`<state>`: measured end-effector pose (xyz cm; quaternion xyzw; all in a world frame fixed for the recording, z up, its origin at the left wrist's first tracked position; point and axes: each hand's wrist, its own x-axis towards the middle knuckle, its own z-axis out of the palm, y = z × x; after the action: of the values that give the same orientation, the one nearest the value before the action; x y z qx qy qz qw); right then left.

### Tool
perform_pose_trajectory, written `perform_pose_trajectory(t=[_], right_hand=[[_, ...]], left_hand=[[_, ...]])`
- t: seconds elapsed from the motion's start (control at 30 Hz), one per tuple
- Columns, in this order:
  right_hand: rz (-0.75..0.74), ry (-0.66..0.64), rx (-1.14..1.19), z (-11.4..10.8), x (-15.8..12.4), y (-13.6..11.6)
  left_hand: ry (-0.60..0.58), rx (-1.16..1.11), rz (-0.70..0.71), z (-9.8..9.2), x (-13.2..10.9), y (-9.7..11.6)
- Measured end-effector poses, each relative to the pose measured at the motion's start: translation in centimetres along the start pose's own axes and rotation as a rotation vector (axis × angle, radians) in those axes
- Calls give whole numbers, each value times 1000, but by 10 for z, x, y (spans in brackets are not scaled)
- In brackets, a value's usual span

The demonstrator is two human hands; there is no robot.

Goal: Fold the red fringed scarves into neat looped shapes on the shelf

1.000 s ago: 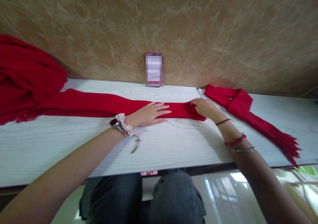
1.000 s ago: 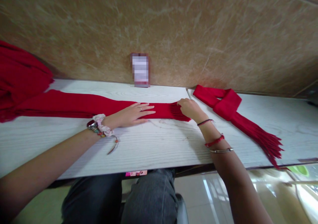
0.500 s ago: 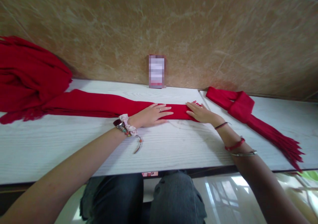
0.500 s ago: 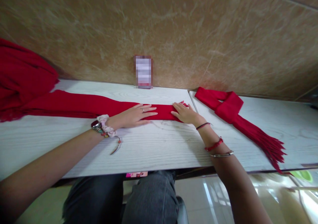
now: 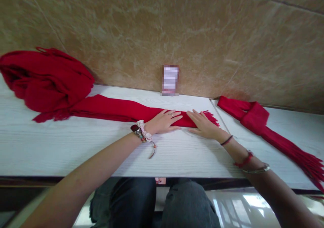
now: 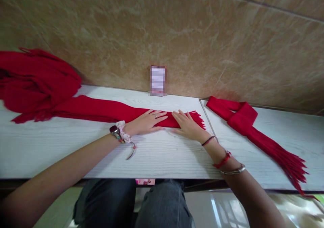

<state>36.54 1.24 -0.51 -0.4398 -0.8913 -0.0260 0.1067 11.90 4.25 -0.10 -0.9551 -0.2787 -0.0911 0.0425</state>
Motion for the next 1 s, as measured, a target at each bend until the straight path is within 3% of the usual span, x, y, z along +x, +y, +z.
perform_pose_trajectory(t=[0.17, 0.3, 0.47, 0.63, 0.77, 0.9, 1.0], right_hand=[[-27, -31, -36, 6, 0, 2], [-58, -50, -88, -5, -4, 15], [-158, -69, -225, -22, -2, 12], [-230, -51, -310, -20, -5, 13], [-282, 32, -406, -20, -9, 19], [-309, 172, -471, -28, -12, 22], [-339, 168, -428, -25, -15, 25]], left_hand=[[36, 27, -40, 1, -2, 0], [36, 42, -54, -1, -4, -3], [39, 47, -25, -6, -4, -6], [-39, 30, 9, -9, -5, -5], [-90, 33, 8, -13, -6, -5], [-17, 51, 58, -17, -4, -5], [-64, 12, 50, -10, -3, -6]])
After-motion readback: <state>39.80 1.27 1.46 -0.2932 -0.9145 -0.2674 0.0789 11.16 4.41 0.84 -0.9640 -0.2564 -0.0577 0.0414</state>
